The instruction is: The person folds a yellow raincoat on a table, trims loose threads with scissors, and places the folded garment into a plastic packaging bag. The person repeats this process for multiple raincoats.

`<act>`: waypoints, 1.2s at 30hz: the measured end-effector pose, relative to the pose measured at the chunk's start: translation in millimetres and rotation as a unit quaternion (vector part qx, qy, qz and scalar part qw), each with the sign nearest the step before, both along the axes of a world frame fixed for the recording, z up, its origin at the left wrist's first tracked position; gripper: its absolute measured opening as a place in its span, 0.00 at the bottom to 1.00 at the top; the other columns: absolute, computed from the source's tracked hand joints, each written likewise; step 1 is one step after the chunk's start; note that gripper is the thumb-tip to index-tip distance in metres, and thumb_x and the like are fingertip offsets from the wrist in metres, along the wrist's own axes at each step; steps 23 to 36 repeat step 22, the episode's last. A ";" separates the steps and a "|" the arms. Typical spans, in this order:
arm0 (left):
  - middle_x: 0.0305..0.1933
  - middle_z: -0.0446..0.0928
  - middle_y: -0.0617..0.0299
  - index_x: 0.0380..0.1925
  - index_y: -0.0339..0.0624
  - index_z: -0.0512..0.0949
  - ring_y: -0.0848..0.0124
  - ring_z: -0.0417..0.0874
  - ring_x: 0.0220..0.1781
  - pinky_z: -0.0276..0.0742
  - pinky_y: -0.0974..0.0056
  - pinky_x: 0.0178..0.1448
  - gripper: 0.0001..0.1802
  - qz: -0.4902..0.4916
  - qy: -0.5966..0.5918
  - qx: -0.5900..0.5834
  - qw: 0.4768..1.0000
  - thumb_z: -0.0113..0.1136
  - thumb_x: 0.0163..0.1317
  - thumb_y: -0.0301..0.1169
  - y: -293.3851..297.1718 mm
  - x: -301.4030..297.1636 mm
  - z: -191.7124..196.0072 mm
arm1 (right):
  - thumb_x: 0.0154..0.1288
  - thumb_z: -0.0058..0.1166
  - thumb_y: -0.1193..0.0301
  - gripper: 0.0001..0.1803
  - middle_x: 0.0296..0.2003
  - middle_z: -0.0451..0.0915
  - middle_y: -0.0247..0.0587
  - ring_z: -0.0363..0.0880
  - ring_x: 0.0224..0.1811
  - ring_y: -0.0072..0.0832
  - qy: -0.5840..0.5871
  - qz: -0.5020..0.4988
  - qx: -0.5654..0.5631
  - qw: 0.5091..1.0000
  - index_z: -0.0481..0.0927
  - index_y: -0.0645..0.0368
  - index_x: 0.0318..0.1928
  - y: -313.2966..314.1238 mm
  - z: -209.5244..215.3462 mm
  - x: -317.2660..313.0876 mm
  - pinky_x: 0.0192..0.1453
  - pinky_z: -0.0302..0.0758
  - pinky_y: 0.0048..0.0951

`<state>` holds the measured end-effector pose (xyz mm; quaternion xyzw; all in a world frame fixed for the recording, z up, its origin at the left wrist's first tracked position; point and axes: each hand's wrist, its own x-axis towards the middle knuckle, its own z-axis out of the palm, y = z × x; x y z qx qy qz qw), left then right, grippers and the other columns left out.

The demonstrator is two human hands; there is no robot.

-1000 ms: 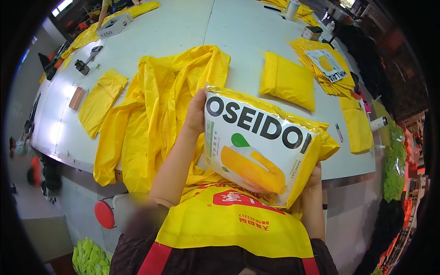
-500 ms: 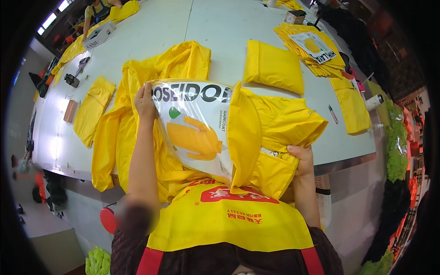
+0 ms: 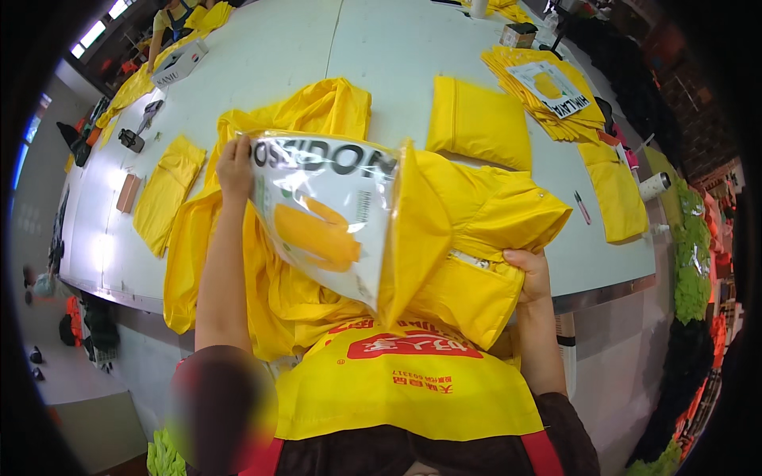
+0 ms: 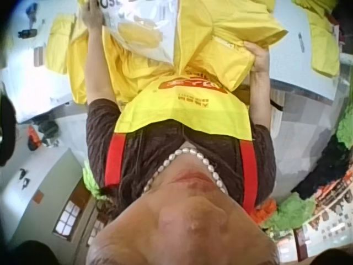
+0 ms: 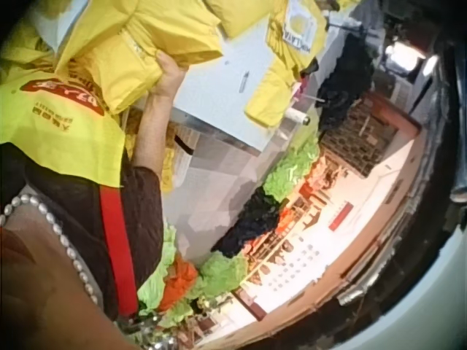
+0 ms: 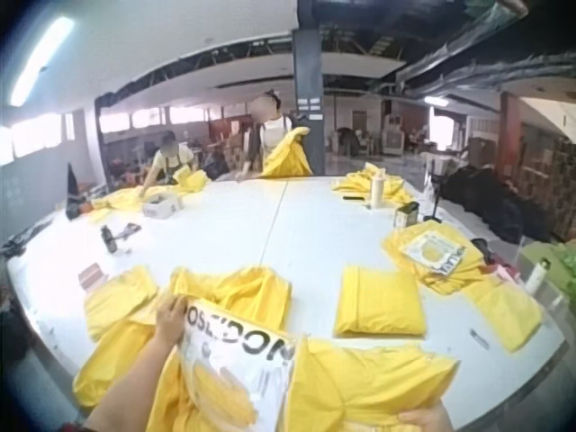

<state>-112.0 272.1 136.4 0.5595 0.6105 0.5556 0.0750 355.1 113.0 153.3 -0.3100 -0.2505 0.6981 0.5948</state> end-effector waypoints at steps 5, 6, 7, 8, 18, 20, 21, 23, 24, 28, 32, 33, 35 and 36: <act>0.40 0.76 0.53 0.44 0.36 0.74 0.61 0.76 0.40 0.71 0.62 0.47 0.16 -0.018 0.025 -0.093 0.995 0.55 0.60 0.34 -44.0 99.6 -6.8 | 0.49 0.50 0.85 0.28 0.49 0.75 0.47 0.76 0.49 0.38 -0.038 -0.079 -0.034 0.996 0.67 0.65 0.55 12.1 -25.6 -2.9 0.52 0.75 0.37; 0.39 0.76 0.54 0.42 0.37 0.74 0.63 0.76 0.38 0.72 0.63 0.45 0.17 -0.120 -0.057 -0.181 0.975 0.59 0.57 0.36 -69.4 138.5 -8.1 | 0.49 0.50 0.85 0.29 0.49 0.75 0.47 0.76 0.49 0.38 -0.022 -0.077 -0.045 0.996 0.67 0.65 0.56 14.5 -36.3 -10.9 0.52 0.75 0.36; 0.36 0.76 0.55 0.42 0.38 0.74 0.65 0.77 0.38 0.73 0.62 0.43 0.20 -0.182 -0.028 -0.255 0.949 0.63 0.53 0.38 -90.7 174.0 -14.5 | 0.49 0.50 0.85 0.29 0.49 0.74 0.46 0.76 0.48 0.38 -0.008 -0.072 -0.054 0.996 0.67 0.65 0.56 17.7 -47.1 -20.4 0.52 0.75 0.36; 0.34 0.77 0.55 0.37 0.39 0.75 0.62 0.77 0.38 0.73 0.62 0.40 0.20 -0.218 0.029 -0.271 0.937 0.66 0.49 0.40 -107.8 208.4 -7.8 | 0.48 0.51 0.85 0.29 0.49 0.74 0.46 0.76 0.48 0.37 0.005 -0.071 -0.067 0.995 0.67 0.65 0.56 18.4 -53.1 -23.3 0.52 0.75 0.36; 0.24 0.73 0.53 0.27 0.39 0.72 0.58 0.76 0.25 0.71 0.63 0.29 0.06 -0.308 0.212 -0.129 0.918 0.60 0.52 0.24 -106.0 154.8 -20.8 | 0.51 0.45 0.83 0.32 0.54 0.70 0.55 0.73 0.54 0.46 0.113 0.064 -0.075 0.989 0.60 0.67 0.61 22.8 -64.7 62.8 0.57 0.72 0.44; 0.25 0.73 0.53 0.28 0.39 0.73 0.61 0.77 0.25 0.71 0.65 0.28 0.05 -0.306 0.150 -0.182 0.923 0.60 0.53 0.25 -106.9 162.8 -11.6 | 0.51 0.46 0.82 0.33 0.55 0.69 0.55 0.73 0.54 0.46 0.152 0.072 -0.109 0.980 0.59 0.67 0.61 26.8 -79.3 64.3 0.57 0.72 0.45; 0.25 0.73 0.53 0.28 0.39 0.73 0.62 0.77 0.25 0.71 0.65 0.28 0.05 -0.306 0.116 -0.208 0.922 0.60 0.53 0.25 -108.0 169.9 -5.3 | 0.51 0.46 0.82 0.33 0.56 0.69 0.56 0.72 0.55 0.46 0.169 0.074 -0.127 0.975 0.58 0.67 0.62 28.5 -90.4 66.5 0.57 0.72 0.45; 0.27 0.76 0.55 0.35 0.41 0.76 0.68 0.78 0.26 0.73 0.64 0.29 0.07 -0.324 0.034 -0.279 0.903 0.60 0.57 0.28 -107.2 177.4 6.3 | 0.51 0.48 0.82 0.35 0.57 0.67 0.55 0.70 0.57 0.51 0.181 0.064 -0.155 0.969 0.57 0.66 0.63 32.6 -113.0 73.4 0.57 0.71 0.50; 0.27 0.76 0.55 0.35 0.41 0.76 0.68 0.78 0.26 0.73 0.64 0.29 0.07 -0.324 0.034 -0.279 0.903 0.60 0.57 0.28 -107.2 177.4 6.3 | 0.51 0.48 0.82 0.35 0.57 0.67 0.55 0.70 0.57 0.51 0.181 0.064 -0.155 0.969 0.57 0.66 0.63 32.6 -113.0 73.4 0.57 0.71 0.50; 0.27 0.76 0.55 0.35 0.41 0.76 0.68 0.78 0.26 0.73 0.64 0.29 0.07 -0.324 0.034 -0.279 0.903 0.60 0.57 0.28 -107.2 177.4 6.3 | 0.51 0.48 0.82 0.35 0.57 0.67 0.55 0.70 0.57 0.51 0.181 0.064 -0.155 0.969 0.57 0.66 0.63 32.6 -113.0 73.4 0.57 0.71 0.50; 0.27 0.76 0.55 0.35 0.41 0.76 0.68 0.78 0.26 0.73 0.64 0.29 0.07 -0.324 0.034 -0.279 0.903 0.60 0.57 0.28 -107.2 177.4 6.3 | 0.51 0.48 0.82 0.35 0.57 0.67 0.55 0.70 0.57 0.51 0.181 0.064 -0.155 0.969 0.57 0.66 0.63 32.6 -113.0 73.4 0.57 0.71 0.50; 0.27 0.76 0.55 0.35 0.41 0.76 0.68 0.78 0.26 0.73 0.64 0.29 0.07 -0.324 0.034 -0.279 0.903 0.60 0.57 0.28 -107.2 177.4 6.3 | 0.51 0.48 0.82 0.35 0.57 0.67 0.55 0.70 0.57 0.51 0.181 0.064 -0.155 0.969 0.57 0.66 0.63 32.6 -113.0 73.4 0.57 0.71 0.50; 0.27 0.76 0.55 0.35 0.41 0.76 0.68 0.78 0.26 0.73 0.64 0.29 0.07 -0.324 0.034 -0.279 0.903 0.60 0.57 0.28 -107.2 177.4 6.3 | 0.51 0.48 0.82 0.35 0.57 0.67 0.55 0.70 0.57 0.51 0.181 0.064 -0.155 0.969 0.57 0.66 0.63 32.6 -113.0 73.4 0.57 0.71 0.50; 0.27 0.76 0.55 0.35 0.41 0.76 0.68 0.78 0.26 0.73 0.64 0.29 0.07 -0.324 0.034 -0.279 0.903 0.60 0.57 0.28 -107.2 177.4 6.3 | 0.51 0.48 0.82 0.35 0.57 0.67 0.55 0.70 0.57 0.51 0.181 0.064 -0.155 0.969 0.57 0.66 0.63 32.6 -113.0 73.4 0.57 0.71 0.50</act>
